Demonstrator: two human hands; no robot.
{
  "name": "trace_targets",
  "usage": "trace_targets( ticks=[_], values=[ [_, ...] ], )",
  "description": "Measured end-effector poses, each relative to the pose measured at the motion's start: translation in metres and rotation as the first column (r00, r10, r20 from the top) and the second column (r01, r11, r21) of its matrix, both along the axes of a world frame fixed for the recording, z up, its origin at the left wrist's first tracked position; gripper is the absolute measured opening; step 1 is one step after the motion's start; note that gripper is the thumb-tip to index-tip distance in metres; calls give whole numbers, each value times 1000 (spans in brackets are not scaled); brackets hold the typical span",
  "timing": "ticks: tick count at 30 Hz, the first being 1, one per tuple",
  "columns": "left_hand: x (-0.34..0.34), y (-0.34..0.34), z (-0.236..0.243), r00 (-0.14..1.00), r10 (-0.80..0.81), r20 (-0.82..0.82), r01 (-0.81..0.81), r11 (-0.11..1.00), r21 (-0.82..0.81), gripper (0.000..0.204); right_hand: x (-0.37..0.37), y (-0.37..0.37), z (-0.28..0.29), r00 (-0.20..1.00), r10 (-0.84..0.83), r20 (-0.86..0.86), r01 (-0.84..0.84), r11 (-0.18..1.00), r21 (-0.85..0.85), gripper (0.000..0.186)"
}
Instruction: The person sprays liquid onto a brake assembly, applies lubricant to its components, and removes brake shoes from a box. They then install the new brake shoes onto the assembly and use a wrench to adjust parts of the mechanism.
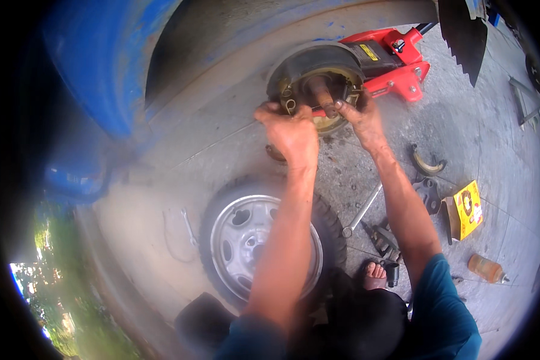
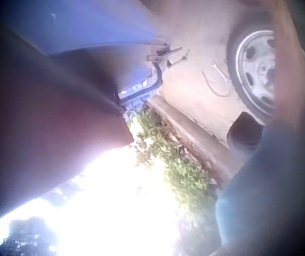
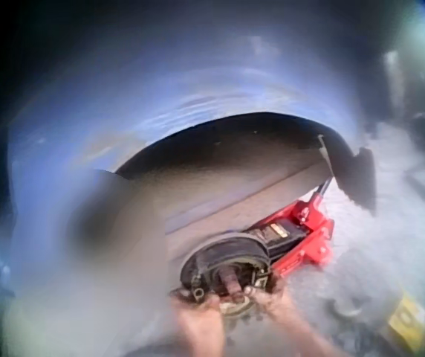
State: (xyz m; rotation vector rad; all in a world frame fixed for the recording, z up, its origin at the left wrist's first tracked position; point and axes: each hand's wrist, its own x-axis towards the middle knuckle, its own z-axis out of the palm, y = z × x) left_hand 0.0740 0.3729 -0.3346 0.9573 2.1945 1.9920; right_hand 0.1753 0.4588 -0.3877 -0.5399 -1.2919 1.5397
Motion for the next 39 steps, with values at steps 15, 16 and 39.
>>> trace_targets(
  ticks=[15,16,39],
  values=[
    [-18,1,-8,960,-240,147,230,970,79,56,-6,1,-13,997,-40,-65,41,999,17,73],
    [-18,1,-8,945,-280,171,257,955,145,51,-6,1,-12,997,-44,-68,45,999,26,73],
    [-19,14,-29,957,-175,231,148,980,130,60,-28,9,-37,930,-333,153,329,943,54,63]
  ],
)
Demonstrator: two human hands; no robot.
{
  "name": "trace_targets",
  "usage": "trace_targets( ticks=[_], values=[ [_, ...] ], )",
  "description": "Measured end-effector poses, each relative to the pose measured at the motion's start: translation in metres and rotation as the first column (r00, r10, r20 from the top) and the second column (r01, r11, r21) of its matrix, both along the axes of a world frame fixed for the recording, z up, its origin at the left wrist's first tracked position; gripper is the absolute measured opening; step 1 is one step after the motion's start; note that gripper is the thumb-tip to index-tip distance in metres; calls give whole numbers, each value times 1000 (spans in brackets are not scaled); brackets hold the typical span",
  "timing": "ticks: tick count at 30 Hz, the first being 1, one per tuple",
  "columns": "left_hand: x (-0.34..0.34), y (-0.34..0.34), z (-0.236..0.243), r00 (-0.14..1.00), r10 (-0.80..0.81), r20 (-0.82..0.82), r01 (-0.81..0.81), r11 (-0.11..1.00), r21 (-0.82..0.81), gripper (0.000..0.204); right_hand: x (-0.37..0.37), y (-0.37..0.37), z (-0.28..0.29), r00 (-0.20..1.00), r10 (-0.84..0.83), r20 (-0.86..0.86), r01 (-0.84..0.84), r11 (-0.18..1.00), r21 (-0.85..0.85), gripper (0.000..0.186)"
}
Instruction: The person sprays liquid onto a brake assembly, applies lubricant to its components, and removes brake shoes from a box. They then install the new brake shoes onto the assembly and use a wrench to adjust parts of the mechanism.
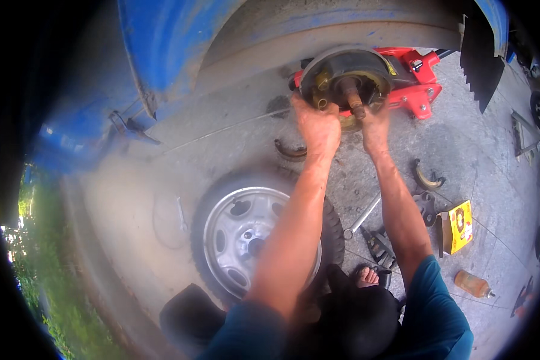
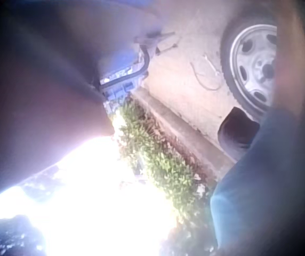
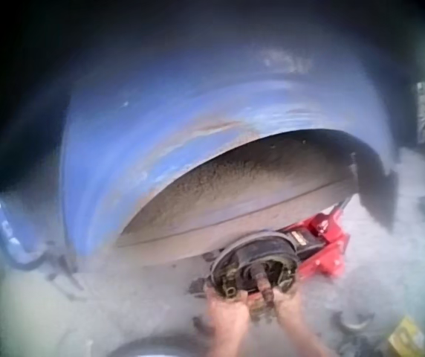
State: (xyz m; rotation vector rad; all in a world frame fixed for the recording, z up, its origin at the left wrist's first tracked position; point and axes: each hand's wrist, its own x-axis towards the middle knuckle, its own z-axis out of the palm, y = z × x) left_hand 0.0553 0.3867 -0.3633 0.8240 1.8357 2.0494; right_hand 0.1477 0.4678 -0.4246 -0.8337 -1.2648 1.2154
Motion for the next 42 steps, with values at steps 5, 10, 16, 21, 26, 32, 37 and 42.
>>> trace_targets(
  ticks=[5,10,16,21,26,32,37,42],
  values=[
    [-5,-4,3,997,-10,-82,8,1000,-23,51,-9,-9,5,998,-68,-3,68,998,2,66],
    [-2,5,-2,998,-4,-65,5,1000,11,50,-7,-4,7,997,-71,-21,72,995,75,66],
    [-11,-2,-1,997,-54,-46,56,998,33,50,-27,-16,15,978,-105,-179,102,994,-28,58],
    [-10,0,-2,992,-58,-113,62,998,27,48,-21,-3,-2,984,-129,-121,134,990,34,61],
    [-6,-2,5,993,-97,-72,95,995,-30,46,-23,2,-11,965,-140,-221,158,985,67,63],
    [-7,0,1,998,-66,-15,67,986,154,48,-25,-12,7,982,-151,-112,157,987,42,63],
    [-5,-1,0,994,-25,-111,33,997,74,46,-24,-6,-2,972,-134,-191,140,990,18,63],
    [-4,1,-1,999,-32,-33,34,999,37,52,-22,-3,-1,967,-60,-250,79,994,70,61]
  ],
)
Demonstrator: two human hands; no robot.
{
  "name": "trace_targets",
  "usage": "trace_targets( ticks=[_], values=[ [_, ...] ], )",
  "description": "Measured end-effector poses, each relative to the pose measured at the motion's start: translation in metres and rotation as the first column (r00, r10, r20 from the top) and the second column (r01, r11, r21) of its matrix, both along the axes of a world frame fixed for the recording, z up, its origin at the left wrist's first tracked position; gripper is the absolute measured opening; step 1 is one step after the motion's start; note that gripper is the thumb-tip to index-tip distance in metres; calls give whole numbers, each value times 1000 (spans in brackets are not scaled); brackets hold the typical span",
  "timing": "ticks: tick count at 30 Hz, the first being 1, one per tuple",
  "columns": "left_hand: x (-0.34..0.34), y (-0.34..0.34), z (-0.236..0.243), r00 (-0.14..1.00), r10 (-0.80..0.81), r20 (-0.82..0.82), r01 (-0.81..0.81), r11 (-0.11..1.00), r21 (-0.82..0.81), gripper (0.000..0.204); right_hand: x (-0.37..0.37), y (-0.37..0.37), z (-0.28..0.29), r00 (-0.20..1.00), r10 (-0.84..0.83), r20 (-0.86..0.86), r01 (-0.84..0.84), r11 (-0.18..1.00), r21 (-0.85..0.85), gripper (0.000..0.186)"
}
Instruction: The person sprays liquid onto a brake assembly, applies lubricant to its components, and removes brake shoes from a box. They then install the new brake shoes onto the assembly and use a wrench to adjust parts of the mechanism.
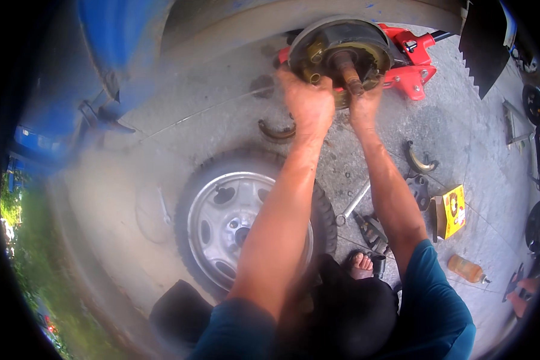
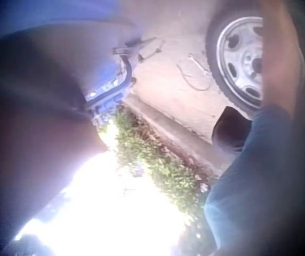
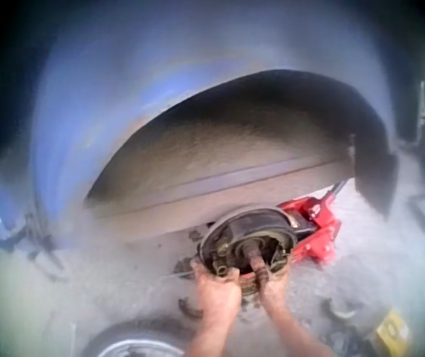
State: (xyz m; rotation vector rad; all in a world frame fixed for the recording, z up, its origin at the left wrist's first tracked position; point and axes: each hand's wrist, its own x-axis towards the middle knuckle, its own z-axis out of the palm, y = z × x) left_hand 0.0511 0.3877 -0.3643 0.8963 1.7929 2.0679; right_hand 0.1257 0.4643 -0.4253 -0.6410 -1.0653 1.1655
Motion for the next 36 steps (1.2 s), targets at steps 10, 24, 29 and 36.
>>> trace_targets(
  ticks=[10,24,29,36],
  values=[
    [0,-2,-4,999,-4,-44,1,998,-57,55,11,-2,4,975,-33,218,21,998,56,56],
    [-10,1,-7,997,-51,-64,50,999,-9,48,7,-7,5,954,-79,291,51,994,101,74],
    [-13,2,-12,993,-29,-110,32,999,22,49,-3,-11,11,971,-113,209,98,992,84,80],
    [-14,0,-9,996,-18,-92,16,1000,-14,51,-8,-4,-1,944,-242,223,207,963,171,72]
  ],
)
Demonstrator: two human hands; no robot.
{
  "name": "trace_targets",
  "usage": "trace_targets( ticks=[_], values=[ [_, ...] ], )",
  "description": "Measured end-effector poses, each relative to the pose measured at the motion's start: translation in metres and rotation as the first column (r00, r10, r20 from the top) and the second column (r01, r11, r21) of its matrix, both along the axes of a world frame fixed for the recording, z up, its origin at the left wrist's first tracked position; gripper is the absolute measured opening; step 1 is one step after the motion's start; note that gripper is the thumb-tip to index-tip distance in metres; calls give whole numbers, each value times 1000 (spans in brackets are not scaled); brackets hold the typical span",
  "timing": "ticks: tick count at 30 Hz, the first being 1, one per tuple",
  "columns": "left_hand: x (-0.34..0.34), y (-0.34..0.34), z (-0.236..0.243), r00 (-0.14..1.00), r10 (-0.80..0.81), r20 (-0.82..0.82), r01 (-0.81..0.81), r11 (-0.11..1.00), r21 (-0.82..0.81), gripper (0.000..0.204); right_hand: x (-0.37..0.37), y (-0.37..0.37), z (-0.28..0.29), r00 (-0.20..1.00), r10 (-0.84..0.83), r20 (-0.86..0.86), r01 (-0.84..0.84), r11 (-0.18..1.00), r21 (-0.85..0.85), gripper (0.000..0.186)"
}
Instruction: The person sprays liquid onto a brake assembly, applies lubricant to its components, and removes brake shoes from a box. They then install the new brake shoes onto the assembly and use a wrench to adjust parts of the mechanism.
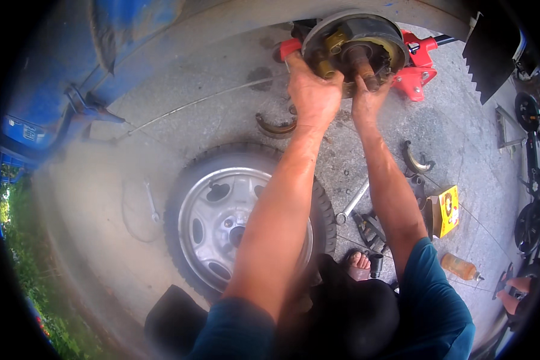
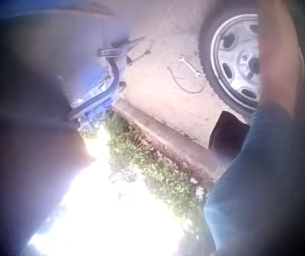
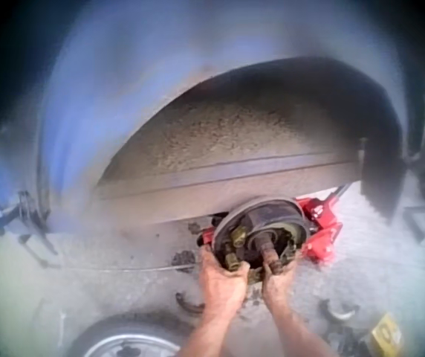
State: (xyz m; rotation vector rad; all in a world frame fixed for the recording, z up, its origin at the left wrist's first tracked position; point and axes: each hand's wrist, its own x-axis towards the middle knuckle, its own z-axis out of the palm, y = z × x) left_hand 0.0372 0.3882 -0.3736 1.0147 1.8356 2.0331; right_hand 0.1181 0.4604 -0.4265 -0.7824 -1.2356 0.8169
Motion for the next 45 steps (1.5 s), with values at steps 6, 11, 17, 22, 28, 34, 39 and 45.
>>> trace_targets(
  ticks=[6,11,17,22,28,34,39,45],
  values=[
    [1,0,-1,999,35,-36,-36,999,-5,51,1,0,1,992,-81,100,73,994,83,72],
    [2,0,4,997,38,-68,-39,999,-7,52,-1,-7,14,992,82,-96,-84,996,-14,75],
    [7,-2,15,999,19,25,-17,995,-94,54,4,-7,14,986,128,-108,-138,987,-89,76],
    [13,-2,19,998,-8,66,9,1000,-17,51,7,-1,9,993,102,-53,-106,992,-71,66],
    [15,-9,23,998,0,57,7,994,-113,55,16,9,-1,983,169,68,-162,982,-93,52],
    [11,-6,15,976,-80,202,84,996,-14,54,19,-2,13,989,145,34,-138,978,-159,54],
    [4,-5,19,991,-89,104,106,978,-177,57,14,-8,23,996,67,65,-50,973,-227,56],
    [9,-9,32,995,-11,102,32,977,-210,50,4,-4,18,973,169,-155,-195,966,-172,56]
  ],
)
